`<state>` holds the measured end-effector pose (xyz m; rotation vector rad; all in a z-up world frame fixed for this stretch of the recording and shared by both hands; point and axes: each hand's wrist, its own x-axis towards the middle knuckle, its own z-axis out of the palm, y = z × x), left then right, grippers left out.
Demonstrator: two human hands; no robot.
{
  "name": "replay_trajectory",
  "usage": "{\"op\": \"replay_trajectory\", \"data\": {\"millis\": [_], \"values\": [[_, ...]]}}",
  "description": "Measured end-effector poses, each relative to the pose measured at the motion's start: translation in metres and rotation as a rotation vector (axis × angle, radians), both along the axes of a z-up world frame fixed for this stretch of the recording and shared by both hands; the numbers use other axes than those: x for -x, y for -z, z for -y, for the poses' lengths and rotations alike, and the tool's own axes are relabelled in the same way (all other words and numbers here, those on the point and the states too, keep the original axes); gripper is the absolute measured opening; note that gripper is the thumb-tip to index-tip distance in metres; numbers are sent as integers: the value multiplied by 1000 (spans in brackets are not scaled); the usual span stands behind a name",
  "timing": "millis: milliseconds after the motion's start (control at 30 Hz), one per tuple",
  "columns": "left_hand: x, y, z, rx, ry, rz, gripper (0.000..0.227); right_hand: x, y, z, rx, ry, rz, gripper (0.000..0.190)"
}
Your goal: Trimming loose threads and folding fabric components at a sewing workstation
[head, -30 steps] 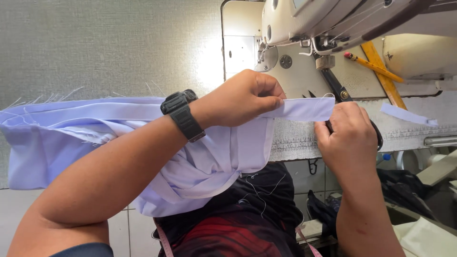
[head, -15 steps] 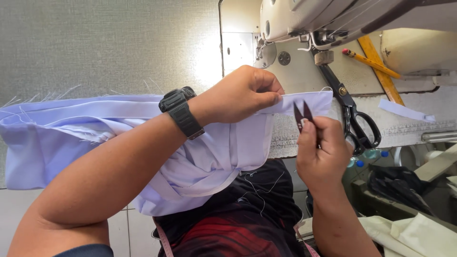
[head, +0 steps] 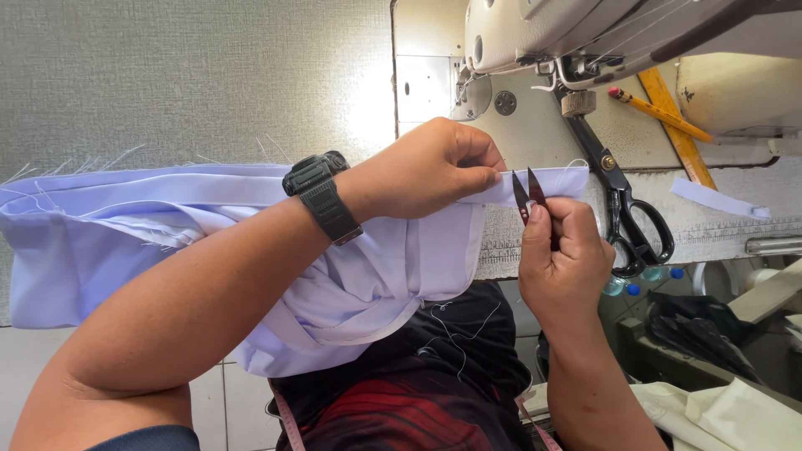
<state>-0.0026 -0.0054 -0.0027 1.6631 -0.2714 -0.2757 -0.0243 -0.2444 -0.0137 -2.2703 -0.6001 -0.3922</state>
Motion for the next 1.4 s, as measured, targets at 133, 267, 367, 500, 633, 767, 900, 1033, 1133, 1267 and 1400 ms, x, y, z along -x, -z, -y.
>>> {"op": "replay_trajectory", "data": {"millis": [133,267,367,500,633,767,900,1033,1133,1267,1400], "values": [[3,-8,-1,-30,31,5,17,-1,1,-7,-51,-14,-20,13],[3,-10,-3,-99,64,-7,15,-2,-1,-8,-91,-19,-95,16],[2,-2,-2,-105,43,-17,15,3,1,-9,-54,-49,-85,16],[0,0,-1,-109,35,-26,14,4,-3,-14,-195,-119,-230,17],[2,-9,-3,-110,25,-24,15,-6,11,-6,-787,-172,-684,14],[0,-4,-3,-86,9,-34,14,-9,16,1,-872,-180,-767,12],[0,-6,-4,-52,15,-63,13,0,-4,-9,-485,-142,-538,13],[3,-11,-5,-15,21,-123,15,-1,-6,-5,-403,-133,-553,16],[2,-13,-6,5,17,-121,15,0,-10,-1,-413,-200,-551,31],[1,-10,-6,35,24,-120,13,3,-5,4,-296,-142,-507,36],[0,-8,-6,51,32,-134,12,7,-16,-4,-264,-84,-483,29]]}}
